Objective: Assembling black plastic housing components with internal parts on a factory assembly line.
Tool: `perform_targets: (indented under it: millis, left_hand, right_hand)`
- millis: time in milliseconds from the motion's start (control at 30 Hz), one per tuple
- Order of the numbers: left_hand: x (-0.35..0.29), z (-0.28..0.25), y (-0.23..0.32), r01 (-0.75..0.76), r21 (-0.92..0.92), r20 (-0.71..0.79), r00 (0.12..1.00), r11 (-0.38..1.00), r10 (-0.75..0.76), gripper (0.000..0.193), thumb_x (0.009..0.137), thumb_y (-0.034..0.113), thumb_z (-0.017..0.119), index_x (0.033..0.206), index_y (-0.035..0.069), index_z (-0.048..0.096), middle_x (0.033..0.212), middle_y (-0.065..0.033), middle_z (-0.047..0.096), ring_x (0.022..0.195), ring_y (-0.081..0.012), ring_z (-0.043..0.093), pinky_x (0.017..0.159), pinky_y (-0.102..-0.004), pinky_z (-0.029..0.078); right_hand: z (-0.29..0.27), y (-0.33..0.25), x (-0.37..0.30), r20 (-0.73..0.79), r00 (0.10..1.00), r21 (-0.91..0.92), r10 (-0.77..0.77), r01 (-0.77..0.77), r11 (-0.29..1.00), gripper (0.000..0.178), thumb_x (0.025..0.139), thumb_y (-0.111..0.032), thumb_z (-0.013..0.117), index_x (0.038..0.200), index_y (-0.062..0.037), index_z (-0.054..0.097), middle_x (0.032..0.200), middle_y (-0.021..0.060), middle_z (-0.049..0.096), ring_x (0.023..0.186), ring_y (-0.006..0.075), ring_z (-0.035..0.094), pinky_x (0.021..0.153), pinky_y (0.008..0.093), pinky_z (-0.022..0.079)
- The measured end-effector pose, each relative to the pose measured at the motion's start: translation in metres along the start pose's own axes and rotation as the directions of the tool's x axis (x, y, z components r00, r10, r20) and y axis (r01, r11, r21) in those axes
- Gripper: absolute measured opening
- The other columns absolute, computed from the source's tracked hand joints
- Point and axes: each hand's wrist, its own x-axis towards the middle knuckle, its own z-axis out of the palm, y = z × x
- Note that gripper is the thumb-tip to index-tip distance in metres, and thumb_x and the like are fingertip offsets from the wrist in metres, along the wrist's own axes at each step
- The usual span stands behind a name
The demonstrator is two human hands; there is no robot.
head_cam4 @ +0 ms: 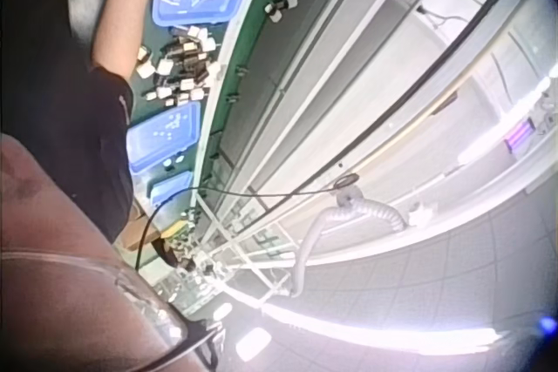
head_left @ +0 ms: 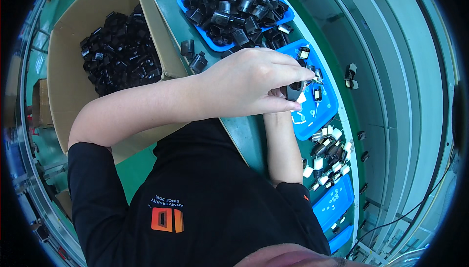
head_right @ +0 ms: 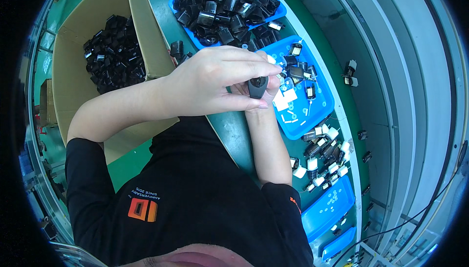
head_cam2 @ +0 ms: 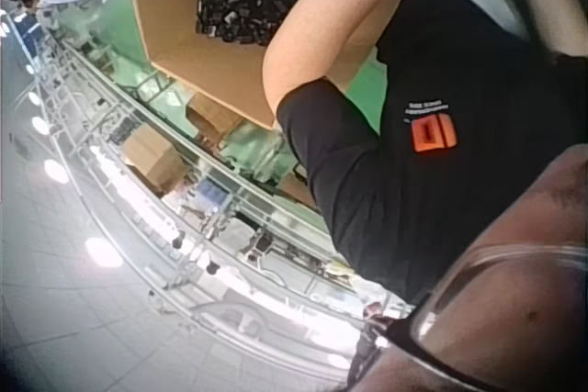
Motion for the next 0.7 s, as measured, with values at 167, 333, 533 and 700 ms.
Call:
perform_targets:
  millis: [167, 333, 533, 700]
  left_hand:
    - [0.001, -0.005, 0.007, 0.007, -0.049, 0.031, 0.999, 0.999, -0.005, 0.044, 0.075, 0.022, 0.079, 0.113, 0.004, 0.066, 0.098, -0.0115, 0.069, 0.093, -0.0261, 0.067, 0.08, -0.0335, 0.055]
    - [-0.001, -0.01, -0.01, -0.066, 0.016, -0.046, 0.997, 0.998, 0.067, 0.047, 0.074, 0.019, 0.079, 0.117, 0.005, 0.066, 0.103, -0.0114, 0.067, 0.093, -0.0233, 0.065, 0.079, -0.0319, 0.053]
    - [-0.004, -0.023, -0.014, -0.07, 0.127, -0.039, 0.996, 0.989, 0.076, 0.075, 0.066, 0.021, 0.083, 0.132, 0.003, 0.052, 0.125, -0.0124, 0.057, 0.112, -0.0287, 0.055, 0.095, -0.039, 0.044]
    - [-0.004, -0.021, -0.018, 0.317, 0.011, 0.13, 0.94, 0.949, -0.315, 0.111, 0.067, 0.05, 0.081, 0.145, -0.005, 0.023, 0.144, -0.0256, 0.03, 0.131, -0.0368, 0.033, 0.109, -0.044, 0.028]
  right_hand:
    - [0.017, 0.005, 0.003, 0.024, 0.998, 0.191, -0.059, 0.053, 0.98, 0.049, 0.069, -0.036, 0.073, 0.107, -0.0104, 0.054, 0.104, 0.0122, 0.057, 0.08, 0.0212, 0.063, 0.066, 0.0307, 0.055]
    - [0.041, -0.012, 0.008, -0.094, 0.955, -0.642, -0.28, 0.157, 0.751, 0.078, 0.07, -0.05, 0.064, 0.128, -0.0011, 0.044, 0.112, 0.0131, 0.053, 0.111, 0.0222, 0.05, 0.096, 0.0363, 0.04]
    - [0.064, -0.029, -0.001, 0.046, 0.986, -0.836, -0.161, 0.126, 0.533, 0.077, 0.066, -0.016, 0.081, 0.132, 0.0053, 0.047, 0.122, 0.0123, 0.057, 0.114, 0.0221, 0.055, 0.102, 0.0344, 0.04]
    - [0.068, -0.03, 0.001, -0.052, 0.993, -0.448, -0.104, 0.07, 0.891, 0.083, 0.066, -0.003, 0.084, 0.138, 0.002, 0.042, 0.124, 0.0133, 0.058, 0.104, 0.0209, 0.062, 0.096, 0.0329, 0.049]
